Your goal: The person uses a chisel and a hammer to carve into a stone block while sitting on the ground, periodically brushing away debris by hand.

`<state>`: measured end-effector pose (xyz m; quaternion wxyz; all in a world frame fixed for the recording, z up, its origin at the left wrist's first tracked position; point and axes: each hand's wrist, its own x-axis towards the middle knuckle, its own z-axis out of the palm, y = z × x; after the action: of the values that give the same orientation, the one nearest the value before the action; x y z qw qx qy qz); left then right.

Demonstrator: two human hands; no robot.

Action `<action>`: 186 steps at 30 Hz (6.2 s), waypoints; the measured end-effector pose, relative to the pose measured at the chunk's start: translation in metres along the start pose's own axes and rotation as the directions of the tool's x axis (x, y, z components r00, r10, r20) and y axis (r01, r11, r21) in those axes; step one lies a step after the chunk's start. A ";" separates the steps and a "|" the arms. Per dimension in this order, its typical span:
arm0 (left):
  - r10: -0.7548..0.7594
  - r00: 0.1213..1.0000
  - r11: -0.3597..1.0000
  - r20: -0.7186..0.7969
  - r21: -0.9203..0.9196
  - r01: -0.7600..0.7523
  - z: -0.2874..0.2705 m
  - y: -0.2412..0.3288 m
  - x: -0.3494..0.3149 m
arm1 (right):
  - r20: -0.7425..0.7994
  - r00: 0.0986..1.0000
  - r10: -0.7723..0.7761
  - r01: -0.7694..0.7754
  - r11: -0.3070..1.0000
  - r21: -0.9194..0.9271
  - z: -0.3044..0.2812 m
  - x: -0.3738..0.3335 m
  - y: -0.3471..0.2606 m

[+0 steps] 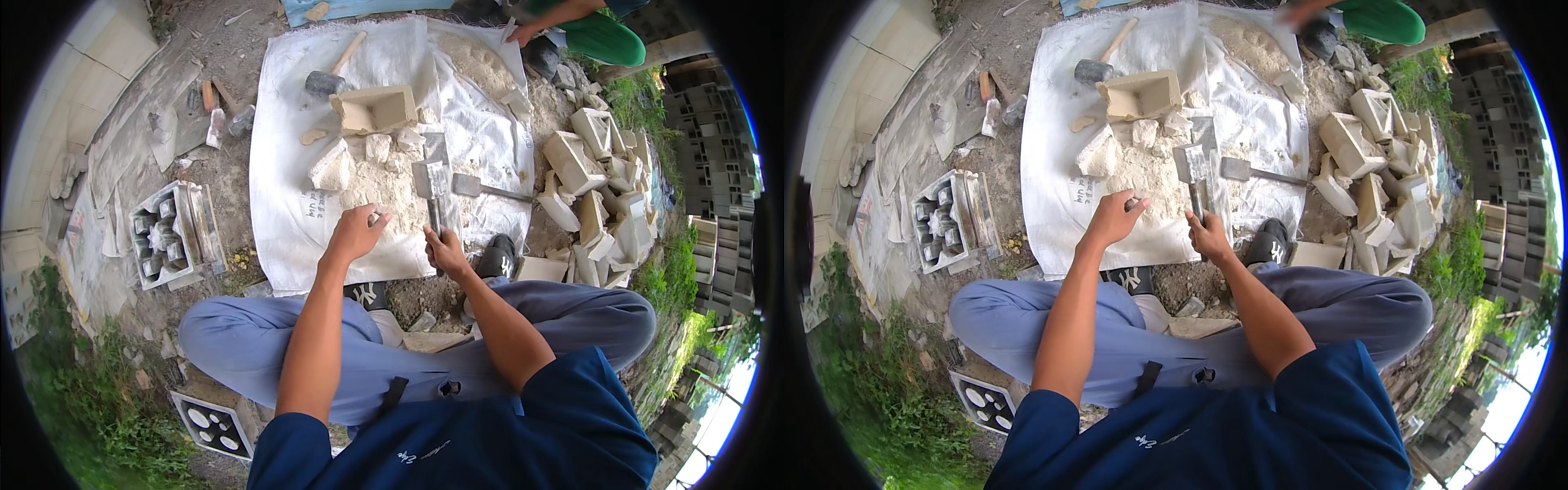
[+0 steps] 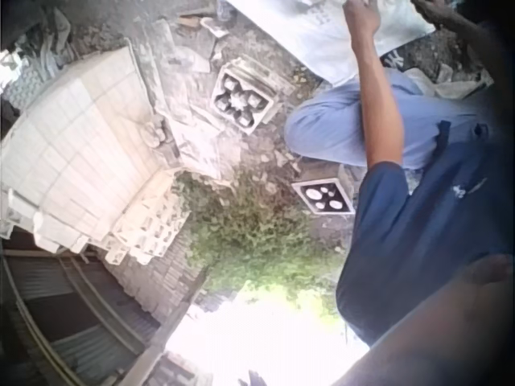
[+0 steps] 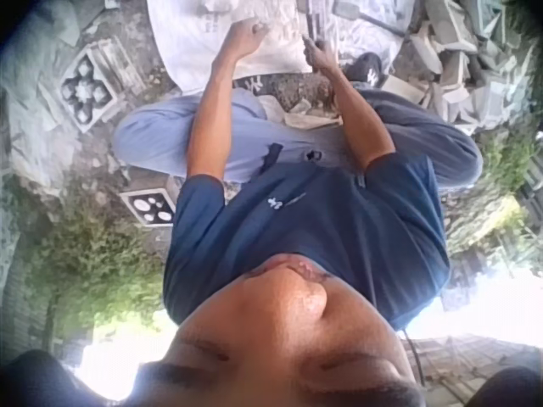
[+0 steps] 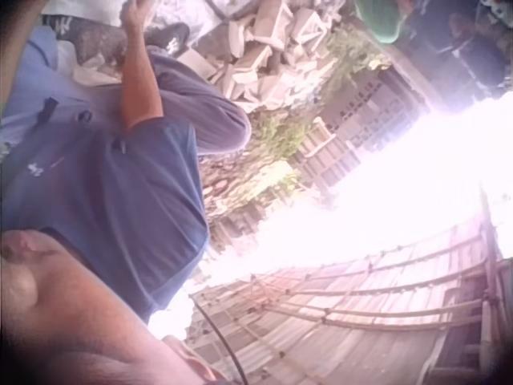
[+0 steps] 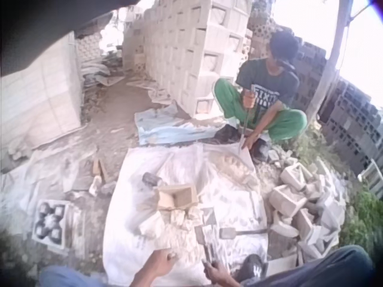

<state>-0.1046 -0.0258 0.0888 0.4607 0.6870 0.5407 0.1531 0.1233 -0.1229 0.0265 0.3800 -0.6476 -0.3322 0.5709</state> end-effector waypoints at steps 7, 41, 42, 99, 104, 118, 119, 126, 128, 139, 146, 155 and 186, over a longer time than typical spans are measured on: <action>-0.050 0.999 0.999 0.019 -0.012 0.050 -0.002 0.000 0.005 | -0.273 0.962 -0.012 -0.106 0.905 -0.413 -0.005 0.026 0.050; -0.031 0.955 0.929 -0.295 0.345 0.137 0.069 -0.049 -0.012 | -0.313 0.947 -0.072 -0.121 0.823 -0.556 -0.011 0.055 0.038; -0.034 0.953 0.925 -0.300 0.351 0.143 0.066 -0.051 -0.015 | -0.306 0.950 -0.071 -0.116 0.826 -0.551 -0.005 0.050 0.036; -0.057 0.945 0.967 -0.321 0.218 0.132 0.060 -0.049 -0.014 | -0.160 0.984 -0.071 -0.030 0.832 -0.554 0.013 0.056 0.008; -0.020 0.934 0.951 -0.356 0.281 0.127 0.061 -0.059 -0.017 | -0.149 0.988 -0.044 -0.062 0.769 -0.637 0.013 0.071 0.013; -0.083 0.955 0.964 -0.284 0.222 0.149 0.061 -0.048 -0.010 | -0.231 0.956 -0.180 0.049 0.876 -0.479 0.007 0.072 0.030; -0.077 0.957 0.965 -0.280 0.220 0.142 0.062 -0.045 -0.012 | -0.230 0.962 -0.147 -0.006 0.832 -0.555 0.004 0.076 0.029; -0.119 0.943 0.954 -0.312 0.227 0.196 0.060 -0.060 -0.020 | -0.219 0.971 -0.095 -0.020 0.881 -0.472 0.013 0.056 0.015; -0.066 0.951 0.962 -0.303 0.236 0.141 0.064 -0.049 -0.008 | -0.209 0.973 -0.099 -0.054 0.781 -0.622 -0.002 0.076 0.022; -0.090 0.944 0.947 -0.318 0.266 0.180 0.061 -0.066 -0.018 | -0.199 0.979 -0.047 -0.082 0.804 -0.589 0.011 0.065 0.026; -0.054 0.943 0.961 -0.329 0.240 0.139 0.064 -0.060 -0.009 | -0.181 0.983 0.004 -0.119 0.771 -0.626 0.001 0.075 0.014; -0.055 0.948 0.965 -0.313 0.228 0.131 0.067 -0.050 -0.003 | -0.187 0.975 0.116 -0.212 0.723 -0.658 -0.027 0.086 0.029; -0.581 0.808 0.747 0.097 0.458 0.482 0.062 -0.086 -0.014 | 0.171 0.836 -0.522 0.404 0.373 -0.836 0.076 0.122 -0.032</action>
<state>-0.1179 -0.0682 -0.0085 0.3897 0.5970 0.6764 -0.1850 0.0632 0.0064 -0.0097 0.1800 -0.6611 -0.7095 0.1647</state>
